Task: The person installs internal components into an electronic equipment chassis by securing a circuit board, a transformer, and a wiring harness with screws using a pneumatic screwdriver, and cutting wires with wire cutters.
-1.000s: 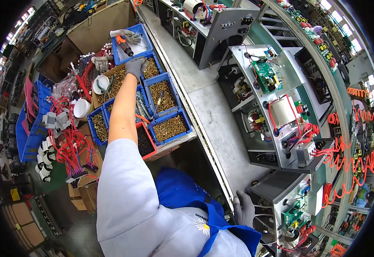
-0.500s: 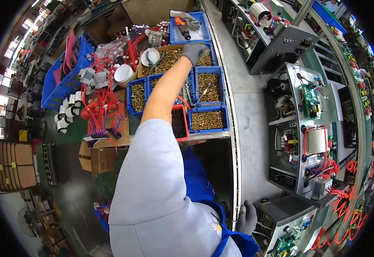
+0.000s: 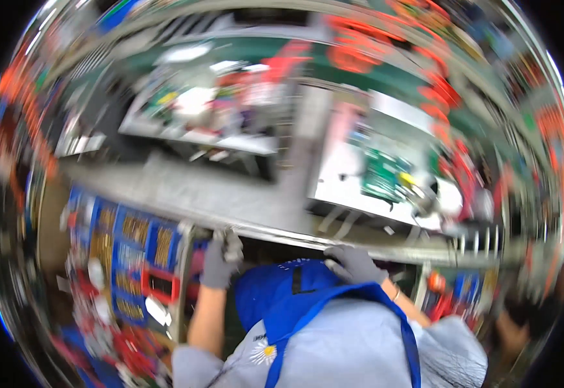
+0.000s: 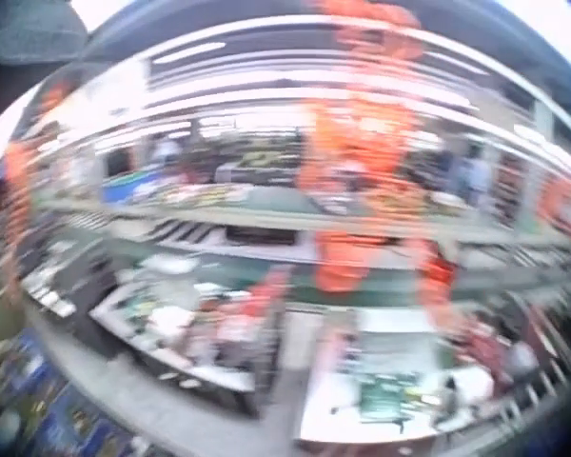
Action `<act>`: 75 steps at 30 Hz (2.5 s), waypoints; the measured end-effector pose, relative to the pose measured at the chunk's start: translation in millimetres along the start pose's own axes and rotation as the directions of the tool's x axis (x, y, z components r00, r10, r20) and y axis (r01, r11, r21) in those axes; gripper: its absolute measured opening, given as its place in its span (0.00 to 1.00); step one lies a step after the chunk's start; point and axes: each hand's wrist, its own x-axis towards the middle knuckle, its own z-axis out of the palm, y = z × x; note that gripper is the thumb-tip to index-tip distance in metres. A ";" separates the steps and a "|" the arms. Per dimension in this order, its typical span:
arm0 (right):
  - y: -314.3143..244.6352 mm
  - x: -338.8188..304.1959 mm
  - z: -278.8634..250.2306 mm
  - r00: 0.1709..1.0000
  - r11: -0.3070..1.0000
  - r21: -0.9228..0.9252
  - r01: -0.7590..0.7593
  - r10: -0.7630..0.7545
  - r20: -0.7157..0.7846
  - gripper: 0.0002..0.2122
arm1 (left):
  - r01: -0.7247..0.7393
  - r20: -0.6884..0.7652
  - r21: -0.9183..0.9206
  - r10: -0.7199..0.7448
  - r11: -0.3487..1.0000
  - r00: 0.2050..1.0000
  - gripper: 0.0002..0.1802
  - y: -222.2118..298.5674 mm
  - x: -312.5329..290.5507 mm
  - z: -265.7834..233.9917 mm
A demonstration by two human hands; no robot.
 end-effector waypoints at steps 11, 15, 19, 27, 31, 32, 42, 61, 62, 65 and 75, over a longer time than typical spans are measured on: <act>205.3 -244.1 -109.0 0.639 0.785 0.074 -0.615 0.552 -0.536 0.12 | 0.392 -0.169 0.475 -0.355 0.788 0.919 0.20 -214.5 72.8 208.7; 283.4 -264.9 -148.1 0.482 0.784 0.153 -0.602 0.510 -0.713 0.15 | 0.217 -0.083 0.186 -0.205 0.958 0.975 0.17 -217.8 66.5 228.5; 366.0 -249.5 -163.3 0.450 0.668 -0.047 -0.742 0.445 -0.774 0.29 | 0.003 -0.028 0.056 -0.002 0.998 1.000 0.13 -227.3 57.5 276.9; 432.7 -205.7 -178.5 0.475 0.511 -0.054 -0.858 0.748 -0.463 0.27 | -0.023 0.044 0.058 0.021 0.998 0.999 0.19 -292.6 61.7 349.3; 452.7 -207.3 -187.9 0.463 0.572 0.094 -0.815 0.740 -0.487 0.22 | 0.135 0.155 0.070 -0.145 0.988 0.977 0.19 -342.2 83.7 371.6; 457.3 -211.6 -190.8 0.476 0.579 0.082 -0.811 0.736 -0.482 0.22 | 0.180 0.169 0.116 -0.198 0.977 0.966 0.20 -354.8 88.0 377.6; 312.8 -271.6 -328.4 0.703 0.126 0.852 0.508 0.510 -0.495 0.21 | 0.467 -0.013 0.593 -0.572 0.656 0.820 0.25 -405.9 100.9 378.3; 187.3 -247.7 -298.3 0.297 -0.081 0.295 0.952 0.014 -0.955 0.20 | 0.401 -0.113 0.594 -0.421 0.697 0.900 0.21 -429.2 92.0 380.5; 188.3 -249.4 -294.6 0.334 -0.120 0.324 0.939 0.078 -0.939 0.15 | 0.335 -0.128 0.659 -0.338 0.674 0.932 0.22 -431.4 90.7 381.9; 188.8 -255.4 -295.2 0.321 -0.127 0.313 0.941 0.053 -0.945 0.14 | 0.316 -0.111 0.691 -0.337 0.650 0.935 0.24 -425.6 91.7 383.2; 207.0 -255.5 -300.2 0.176 -0.139 0.184 0.973 -0.064 -0.982 0.24 | 0.357 -0.143 0.610 -0.345 0.708 0.928 0.23 -436.9 97.7 396.5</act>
